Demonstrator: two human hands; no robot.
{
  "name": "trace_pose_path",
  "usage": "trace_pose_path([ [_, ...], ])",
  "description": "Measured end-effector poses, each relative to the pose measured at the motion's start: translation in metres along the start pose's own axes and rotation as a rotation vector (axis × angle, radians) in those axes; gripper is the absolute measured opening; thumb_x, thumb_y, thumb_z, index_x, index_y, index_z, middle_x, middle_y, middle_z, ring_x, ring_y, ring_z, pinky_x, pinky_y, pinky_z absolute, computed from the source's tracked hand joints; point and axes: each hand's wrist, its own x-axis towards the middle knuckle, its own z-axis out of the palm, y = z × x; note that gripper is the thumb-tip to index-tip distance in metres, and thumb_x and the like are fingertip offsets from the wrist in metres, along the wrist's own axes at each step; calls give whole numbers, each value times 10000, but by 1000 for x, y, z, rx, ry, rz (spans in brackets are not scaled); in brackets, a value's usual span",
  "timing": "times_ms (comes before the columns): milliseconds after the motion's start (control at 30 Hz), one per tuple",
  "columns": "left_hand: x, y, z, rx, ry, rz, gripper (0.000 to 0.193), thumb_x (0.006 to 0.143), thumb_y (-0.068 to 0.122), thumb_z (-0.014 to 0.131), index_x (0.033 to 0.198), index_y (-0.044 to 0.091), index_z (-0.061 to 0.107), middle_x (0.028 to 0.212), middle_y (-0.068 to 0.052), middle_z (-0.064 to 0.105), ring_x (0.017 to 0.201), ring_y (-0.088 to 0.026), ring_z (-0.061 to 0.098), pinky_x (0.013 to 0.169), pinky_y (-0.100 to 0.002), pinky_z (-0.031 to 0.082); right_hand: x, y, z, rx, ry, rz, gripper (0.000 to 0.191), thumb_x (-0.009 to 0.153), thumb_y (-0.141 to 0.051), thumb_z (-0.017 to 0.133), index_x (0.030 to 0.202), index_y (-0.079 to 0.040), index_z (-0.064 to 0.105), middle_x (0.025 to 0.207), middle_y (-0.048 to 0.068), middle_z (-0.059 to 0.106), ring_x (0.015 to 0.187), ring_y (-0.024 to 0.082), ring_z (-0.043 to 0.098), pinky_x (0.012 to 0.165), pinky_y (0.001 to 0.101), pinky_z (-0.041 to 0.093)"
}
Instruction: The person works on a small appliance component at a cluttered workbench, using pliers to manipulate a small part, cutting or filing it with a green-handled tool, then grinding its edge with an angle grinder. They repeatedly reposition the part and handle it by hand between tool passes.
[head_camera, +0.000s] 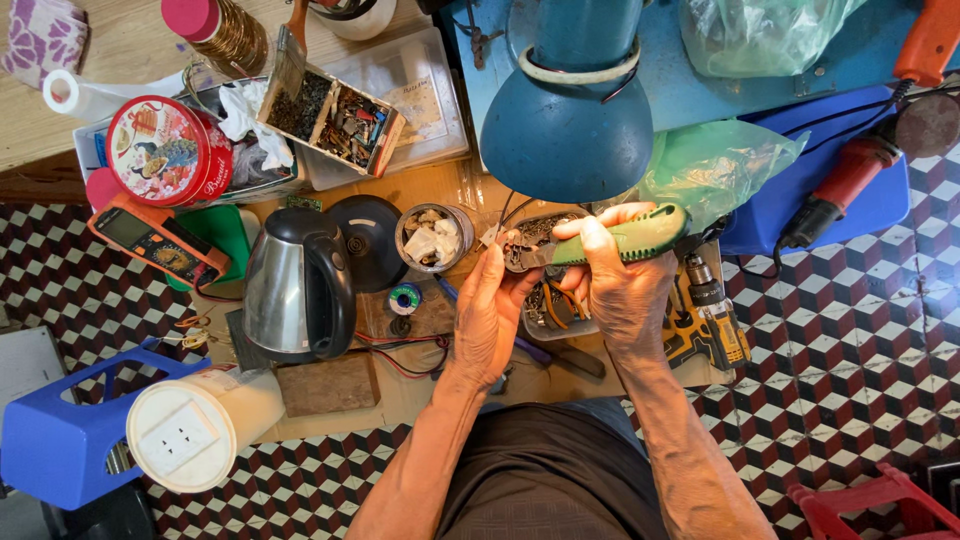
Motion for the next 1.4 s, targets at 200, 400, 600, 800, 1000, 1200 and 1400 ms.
trace_pose_path([
  [200,1,-1,3,-65,37,15,409,1087,251,515,1406,-5,536,1302,-103,622,1234,-188,591,1139,-379,466,-4,-2,3,41,48,-2,91,1004,-39,571,983,40,613,890,161,749,512,105,615,415,209,469],
  [400,1,-1,3,-95,23,37,365,1095,218,511,1384,-3,536,1296,-119,614,1255,-208,589,1174,-399,458,-8,-3,7,22,90,-26,85,1010,-69,571,990,13,563,921,151,765,503,94,612,407,203,474],
  [600,-2,2,4,-36,29,6,422,1095,260,511,1422,-6,531,1321,-84,600,1254,-174,578,1135,-374,471,-7,-3,6,6,93,-18,93,996,-83,580,989,9,588,909,145,762,502,93,622,404,202,483],
  [800,-4,7,3,14,28,-18,440,1085,299,505,1418,14,544,1324,-88,616,1234,-171,585,1095,-357,490,-3,-6,5,13,56,-7,105,1012,-96,581,982,4,595,905,131,755,516,79,609,422,192,475],
  [1000,4,3,3,-3,9,8,426,1089,292,521,1398,2,571,1268,-80,647,1192,-166,609,1078,-355,500,-8,-6,5,-41,22,-99,85,987,-43,618,1013,20,566,906,153,736,562,97,614,458,202,483],
  [1200,6,10,1,126,-29,-42,420,1084,314,513,1351,3,605,1239,-91,667,1122,-163,636,1003,-339,533,-3,-9,-8,-56,-31,-114,59,1001,-49,580,1006,10,570,918,158,746,552,111,627,448,210,493],
  [1400,16,9,5,113,-38,-51,426,1100,346,514,1325,-2,617,1192,-115,674,1083,-183,639,967,-341,535,-18,-7,2,93,158,-144,138,1009,-80,603,1050,14,509,951,209,738,566,171,652,489,250,531],
])
